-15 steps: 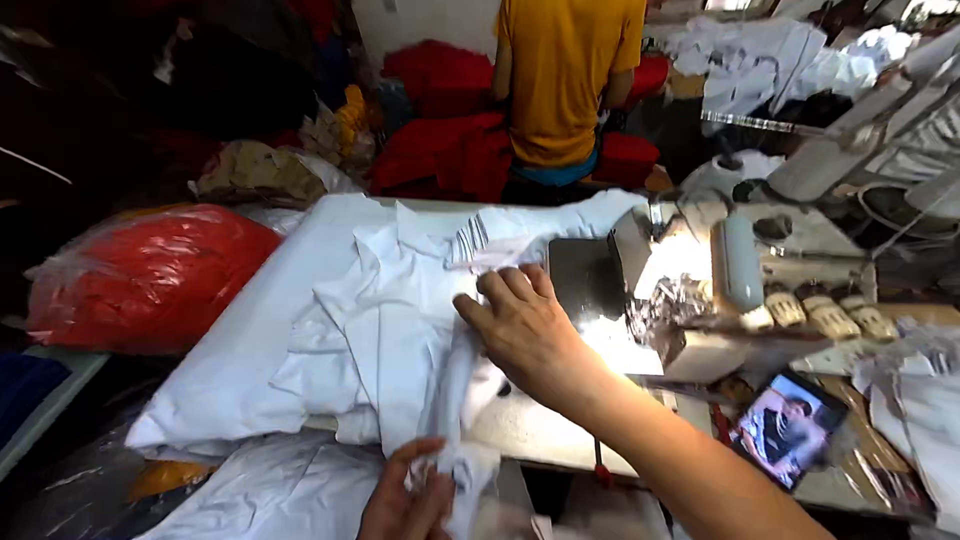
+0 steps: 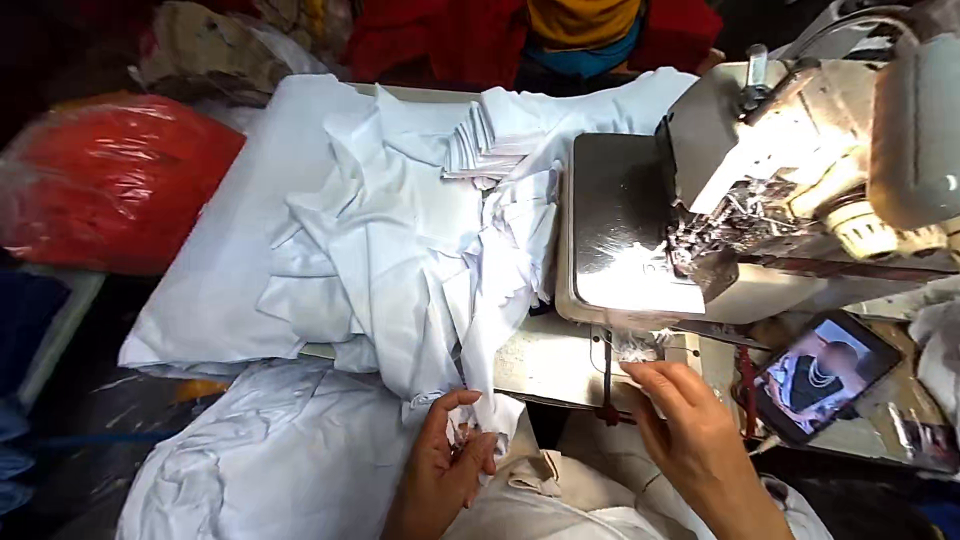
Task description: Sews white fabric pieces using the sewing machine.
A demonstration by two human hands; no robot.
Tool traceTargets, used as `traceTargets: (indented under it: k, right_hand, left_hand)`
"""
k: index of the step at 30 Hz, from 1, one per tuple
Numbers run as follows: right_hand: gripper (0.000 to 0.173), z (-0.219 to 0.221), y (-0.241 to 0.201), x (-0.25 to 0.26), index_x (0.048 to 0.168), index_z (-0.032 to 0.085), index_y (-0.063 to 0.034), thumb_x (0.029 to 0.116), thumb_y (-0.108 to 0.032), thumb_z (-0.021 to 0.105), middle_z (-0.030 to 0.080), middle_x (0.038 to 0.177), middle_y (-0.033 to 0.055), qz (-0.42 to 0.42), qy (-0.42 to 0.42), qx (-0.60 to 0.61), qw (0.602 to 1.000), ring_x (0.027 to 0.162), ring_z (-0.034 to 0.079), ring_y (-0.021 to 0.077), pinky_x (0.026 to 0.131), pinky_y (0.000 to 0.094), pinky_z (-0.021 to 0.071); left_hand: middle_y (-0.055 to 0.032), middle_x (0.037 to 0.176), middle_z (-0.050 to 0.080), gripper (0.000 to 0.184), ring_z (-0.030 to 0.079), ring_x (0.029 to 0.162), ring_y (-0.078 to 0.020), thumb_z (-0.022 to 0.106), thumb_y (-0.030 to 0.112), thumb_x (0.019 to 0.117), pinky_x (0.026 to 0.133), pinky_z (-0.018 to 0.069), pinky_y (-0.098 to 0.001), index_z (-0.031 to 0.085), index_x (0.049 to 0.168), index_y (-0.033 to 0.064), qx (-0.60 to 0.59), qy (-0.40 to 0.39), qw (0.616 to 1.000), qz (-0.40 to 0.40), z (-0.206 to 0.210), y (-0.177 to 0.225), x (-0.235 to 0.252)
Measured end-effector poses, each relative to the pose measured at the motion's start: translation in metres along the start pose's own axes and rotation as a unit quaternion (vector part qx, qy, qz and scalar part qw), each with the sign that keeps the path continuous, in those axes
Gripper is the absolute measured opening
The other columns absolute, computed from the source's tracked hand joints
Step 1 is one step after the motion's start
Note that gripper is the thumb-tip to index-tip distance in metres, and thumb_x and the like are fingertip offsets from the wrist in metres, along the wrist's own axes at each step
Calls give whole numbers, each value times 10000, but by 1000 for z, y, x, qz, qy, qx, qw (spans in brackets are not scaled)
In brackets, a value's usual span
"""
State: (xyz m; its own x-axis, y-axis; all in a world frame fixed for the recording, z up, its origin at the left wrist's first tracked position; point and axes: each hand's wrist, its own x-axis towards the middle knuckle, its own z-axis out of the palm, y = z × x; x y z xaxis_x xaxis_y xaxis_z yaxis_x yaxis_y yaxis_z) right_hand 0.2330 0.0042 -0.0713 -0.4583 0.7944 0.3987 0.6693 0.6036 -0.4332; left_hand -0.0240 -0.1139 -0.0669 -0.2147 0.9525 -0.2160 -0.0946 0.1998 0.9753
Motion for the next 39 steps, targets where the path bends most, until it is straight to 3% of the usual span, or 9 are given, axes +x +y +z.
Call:
traceTargets:
  k: [9,15,19,24,29,31,34,37,39]
  right_hand:
    - [473,67,-72,92,1327,680,-218,872,-85,688,592,1446,113,-261,-117,93,954,1402,485,359,1098,603,404]
    - [155,63,-79,95,1011,741,-39,869,-12,687,675,904,141,-241,-97,2,966,898,667,344,975,608,465]
    - [140,62,-68,65,1007,743,-61,878,-83,695,659,894,146,-200,-105,-26,974,831,660,334,758,488,528]
    - [439,78,-74,57,1218,722,-128,869,-394,743,669,1209,156,-209,-112,44,971,1135,624,377,927,554,495]
    - [102,90,-74,67,942,751,-93,877,-88,673,711,997,95,-241,-84,136,957,1008,675,297,904,540,494]
    - [143,60,-75,75,1000,730,-67,924,-91,611,715,995,103,-220,-31,162,961,978,681,278,924,512,496]
    - [227,13,-64,82,1125,693,-94,971,-228,594,716,996,6,-153,-67,222,961,975,656,109,927,338,502]
    - [205,-9,-40,84,1065,712,-185,954,-348,655,686,805,-139,-83,-224,354,904,709,629,-81,623,129,539]
    - [210,-34,-34,85,1098,715,-168,1006,-338,633,708,882,-133,-70,-294,512,804,763,635,-88,666,104,540]
  left_hand:
    - [-27,761,618,508,529,580,-20,744,104,906,532,475,-173,570,1377,27,235,-80,966,69,-44,49,-52]
    - [-76,684,631,449,516,486,-138,663,220,932,455,466,-313,636,1338,30,498,96,855,110,-79,61,-71]
    - [0,623,555,420,416,464,-23,635,256,899,439,383,-189,679,1265,56,490,198,836,146,-89,47,-60]
    - [29,647,563,253,411,513,47,624,242,926,475,344,-111,739,1113,115,439,182,855,207,-88,51,-55]
    - [41,862,712,128,596,703,54,632,182,992,639,468,-93,726,1077,200,430,174,834,298,-92,67,-68]
    - [79,967,720,130,626,829,80,617,204,1012,745,489,-85,704,1108,209,442,198,820,305,-96,71,-75]
    - [-17,822,670,192,542,661,16,626,208,993,609,437,-116,694,1151,122,481,208,806,276,-94,69,-65]
    - [-21,690,615,215,495,579,-8,656,227,962,539,404,-141,752,1122,119,459,155,834,263,-93,61,-50]
    - [96,820,673,205,535,677,104,685,258,969,613,434,-67,737,1165,226,352,77,903,235,-96,77,-52]
